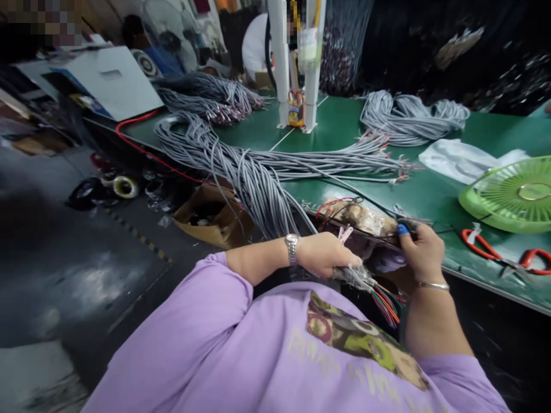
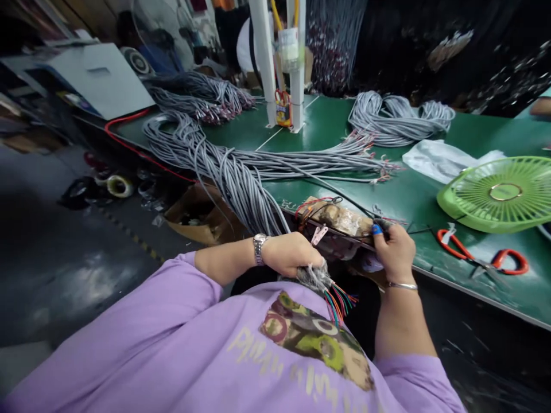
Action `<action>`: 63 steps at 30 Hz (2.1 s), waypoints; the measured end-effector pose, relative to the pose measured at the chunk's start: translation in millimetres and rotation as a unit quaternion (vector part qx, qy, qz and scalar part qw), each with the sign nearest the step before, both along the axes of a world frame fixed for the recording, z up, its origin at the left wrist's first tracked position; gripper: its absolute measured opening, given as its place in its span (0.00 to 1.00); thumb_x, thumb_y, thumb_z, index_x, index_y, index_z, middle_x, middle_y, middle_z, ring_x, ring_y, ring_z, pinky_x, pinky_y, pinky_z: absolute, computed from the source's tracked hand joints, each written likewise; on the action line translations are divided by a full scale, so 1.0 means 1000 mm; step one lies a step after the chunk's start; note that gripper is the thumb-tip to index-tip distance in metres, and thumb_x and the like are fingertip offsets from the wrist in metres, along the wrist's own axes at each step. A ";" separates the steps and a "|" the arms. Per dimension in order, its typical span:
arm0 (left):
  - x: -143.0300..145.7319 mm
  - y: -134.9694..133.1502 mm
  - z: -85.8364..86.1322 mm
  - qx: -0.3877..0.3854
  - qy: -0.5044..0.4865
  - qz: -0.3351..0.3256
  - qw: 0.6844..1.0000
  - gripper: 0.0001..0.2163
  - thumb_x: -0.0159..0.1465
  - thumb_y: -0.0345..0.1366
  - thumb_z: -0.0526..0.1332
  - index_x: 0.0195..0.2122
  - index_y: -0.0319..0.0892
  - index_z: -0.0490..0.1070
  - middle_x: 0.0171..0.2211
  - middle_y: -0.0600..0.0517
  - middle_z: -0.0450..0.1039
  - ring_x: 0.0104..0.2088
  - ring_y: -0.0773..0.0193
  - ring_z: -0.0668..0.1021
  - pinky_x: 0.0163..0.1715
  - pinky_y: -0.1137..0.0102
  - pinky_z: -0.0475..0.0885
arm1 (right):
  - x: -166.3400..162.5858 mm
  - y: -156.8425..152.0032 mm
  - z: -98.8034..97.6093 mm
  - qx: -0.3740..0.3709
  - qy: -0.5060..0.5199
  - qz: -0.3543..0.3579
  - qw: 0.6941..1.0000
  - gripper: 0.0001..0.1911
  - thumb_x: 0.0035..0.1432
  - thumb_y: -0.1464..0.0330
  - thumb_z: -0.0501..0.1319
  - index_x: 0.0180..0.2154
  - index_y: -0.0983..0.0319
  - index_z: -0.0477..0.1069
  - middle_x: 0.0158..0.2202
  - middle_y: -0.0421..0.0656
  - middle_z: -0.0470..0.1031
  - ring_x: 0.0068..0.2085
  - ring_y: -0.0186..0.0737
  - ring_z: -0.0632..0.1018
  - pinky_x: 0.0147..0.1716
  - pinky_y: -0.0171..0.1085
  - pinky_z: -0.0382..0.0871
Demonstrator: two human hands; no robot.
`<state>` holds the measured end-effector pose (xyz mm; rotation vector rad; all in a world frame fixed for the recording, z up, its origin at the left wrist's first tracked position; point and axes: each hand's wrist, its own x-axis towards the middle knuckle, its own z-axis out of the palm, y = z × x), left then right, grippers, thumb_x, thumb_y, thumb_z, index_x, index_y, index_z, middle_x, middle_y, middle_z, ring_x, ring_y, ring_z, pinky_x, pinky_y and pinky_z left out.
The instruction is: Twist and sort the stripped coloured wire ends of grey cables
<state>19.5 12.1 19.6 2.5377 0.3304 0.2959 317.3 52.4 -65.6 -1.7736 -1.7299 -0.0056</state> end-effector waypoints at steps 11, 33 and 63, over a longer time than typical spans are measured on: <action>-0.070 -0.039 -0.071 -0.438 -0.180 0.257 0.842 0.32 0.58 0.67 0.59 0.33 0.36 0.72 0.16 0.59 0.61 0.14 0.74 0.63 0.15 0.76 0.59 | -0.063 -0.063 0.016 0.101 0.156 0.104 0.977 0.15 0.62 0.60 0.60 0.42 0.63 0.79 0.35 0.52 0.80 0.35 0.49 0.79 0.38 0.45 0.70; -0.039 -0.041 -0.090 -0.324 -0.269 0.334 0.843 0.18 0.57 0.51 0.71 0.35 0.39 0.80 0.28 0.50 0.79 0.25 0.68 0.76 0.27 0.72 0.75 | -0.101 -0.119 0.028 -0.144 0.299 0.304 0.893 0.09 0.55 0.62 0.66 0.27 0.60 0.74 0.24 0.41 0.75 0.25 0.35 0.71 0.27 0.36 0.66; -0.062 -0.027 -0.084 -0.328 -0.191 0.186 0.906 0.17 0.61 0.50 0.67 0.31 0.38 0.80 0.27 0.48 0.78 0.29 0.64 0.78 0.32 0.71 0.74 | -0.097 -0.093 -0.007 -0.313 0.639 0.108 0.694 0.30 0.44 0.41 0.69 0.25 0.61 0.67 0.18 0.36 0.65 0.17 0.23 0.48 0.16 0.32 0.38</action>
